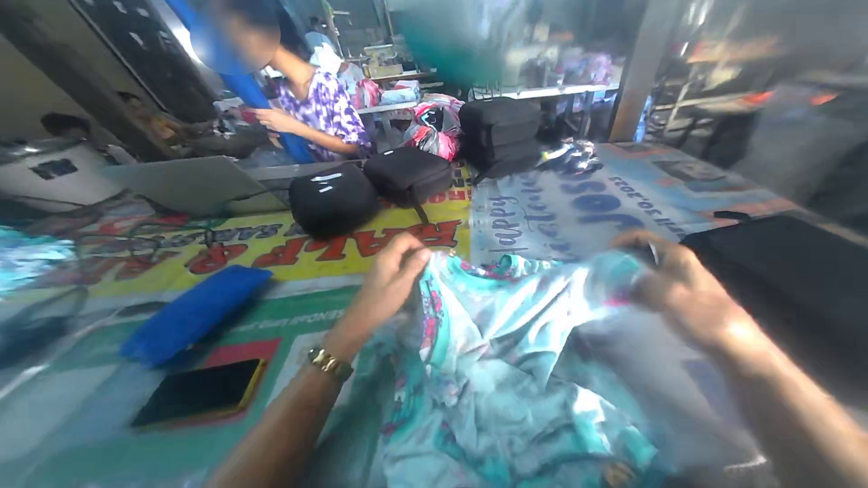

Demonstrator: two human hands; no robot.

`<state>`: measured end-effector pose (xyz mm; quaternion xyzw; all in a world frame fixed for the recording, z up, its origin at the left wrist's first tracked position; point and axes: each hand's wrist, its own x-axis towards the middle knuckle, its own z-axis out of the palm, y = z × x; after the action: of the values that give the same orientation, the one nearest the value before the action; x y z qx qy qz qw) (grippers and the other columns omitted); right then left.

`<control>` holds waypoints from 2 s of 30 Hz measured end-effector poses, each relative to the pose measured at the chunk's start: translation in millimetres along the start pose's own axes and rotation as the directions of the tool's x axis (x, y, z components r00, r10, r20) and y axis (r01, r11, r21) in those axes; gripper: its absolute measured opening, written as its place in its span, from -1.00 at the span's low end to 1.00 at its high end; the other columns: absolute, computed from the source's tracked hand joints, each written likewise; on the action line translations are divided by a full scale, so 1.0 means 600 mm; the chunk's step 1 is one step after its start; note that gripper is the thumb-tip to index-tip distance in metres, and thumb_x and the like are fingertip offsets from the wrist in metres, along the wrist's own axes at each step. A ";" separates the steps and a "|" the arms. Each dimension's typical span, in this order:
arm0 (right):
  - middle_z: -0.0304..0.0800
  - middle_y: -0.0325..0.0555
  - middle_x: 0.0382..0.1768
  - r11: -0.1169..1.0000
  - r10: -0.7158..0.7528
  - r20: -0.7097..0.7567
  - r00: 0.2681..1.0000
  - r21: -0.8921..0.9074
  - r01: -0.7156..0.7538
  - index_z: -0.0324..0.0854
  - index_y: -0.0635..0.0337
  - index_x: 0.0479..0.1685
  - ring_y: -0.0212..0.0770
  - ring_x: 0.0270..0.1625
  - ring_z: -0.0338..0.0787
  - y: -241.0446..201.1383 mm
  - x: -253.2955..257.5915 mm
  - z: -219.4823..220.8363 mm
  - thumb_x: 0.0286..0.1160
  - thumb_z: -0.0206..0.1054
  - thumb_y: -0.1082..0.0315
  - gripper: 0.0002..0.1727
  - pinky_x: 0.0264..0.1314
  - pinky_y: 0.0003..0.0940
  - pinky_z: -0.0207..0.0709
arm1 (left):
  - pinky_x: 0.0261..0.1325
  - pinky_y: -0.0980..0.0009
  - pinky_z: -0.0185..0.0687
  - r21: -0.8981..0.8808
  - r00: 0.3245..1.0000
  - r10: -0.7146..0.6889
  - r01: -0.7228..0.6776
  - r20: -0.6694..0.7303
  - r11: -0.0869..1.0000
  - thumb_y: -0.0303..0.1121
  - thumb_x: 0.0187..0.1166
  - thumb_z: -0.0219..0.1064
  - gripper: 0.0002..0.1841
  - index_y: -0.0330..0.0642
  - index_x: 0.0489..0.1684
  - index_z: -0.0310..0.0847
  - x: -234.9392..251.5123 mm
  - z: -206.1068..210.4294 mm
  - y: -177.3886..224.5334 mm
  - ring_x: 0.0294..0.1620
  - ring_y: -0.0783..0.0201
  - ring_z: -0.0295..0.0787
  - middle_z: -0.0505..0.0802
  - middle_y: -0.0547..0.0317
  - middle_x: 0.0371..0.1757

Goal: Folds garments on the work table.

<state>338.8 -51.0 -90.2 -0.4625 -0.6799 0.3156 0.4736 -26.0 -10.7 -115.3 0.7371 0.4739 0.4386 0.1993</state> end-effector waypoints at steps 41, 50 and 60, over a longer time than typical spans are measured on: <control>0.71 -0.46 -0.43 0.998 -0.014 0.175 0.985 -0.059 0.025 0.67 0.10 -0.06 -0.64 -0.55 0.58 -0.007 -0.009 0.085 0.51 0.34 0.29 -0.85 -0.54 -0.68 0.48 | 0.07 0.26 0.79 -0.530 0.863 -0.102 0.392 0.495 0.752 0.04 0.87 -0.24 -0.37 -0.34 0.47 0.45 -0.083 0.080 0.114 0.05 0.26 0.84 0.84 0.10 0.10; 0.90 -0.32 0.00 0.935 -0.354 0.335 0.873 0.119 0.333 0.77 0.14 0.11 -0.62 -0.21 0.80 -0.051 -0.063 0.106 0.69 0.29 0.24 -0.75 -0.22 -0.70 0.70 | -0.09 0.29 0.86 -0.825 0.734 -0.667 0.453 0.130 0.339 -0.38 0.81 0.03 -0.76 -0.25 0.10 0.62 -0.183 0.032 0.094 -0.17 0.26 0.88 0.88 0.06 -0.17; 0.85 -0.33 -0.08 0.987 -0.136 0.371 0.919 -0.025 0.156 0.77 0.12 0.09 -0.63 -0.41 0.62 -0.056 0.016 0.108 0.70 0.24 0.27 -0.76 -0.39 -0.65 0.50 | -0.06 0.39 0.72 -0.594 0.649 -0.593 0.261 -0.476 0.761 0.01 0.76 0.16 -0.65 0.05 0.28 0.55 -0.076 -0.254 0.011 -0.13 0.44 0.73 0.76 0.34 -0.06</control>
<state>265.9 -54.2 -80.4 -0.3558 -0.7973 0.3422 0.3475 -157.4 -72.4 -50.0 0.3308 0.5551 0.7017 0.3001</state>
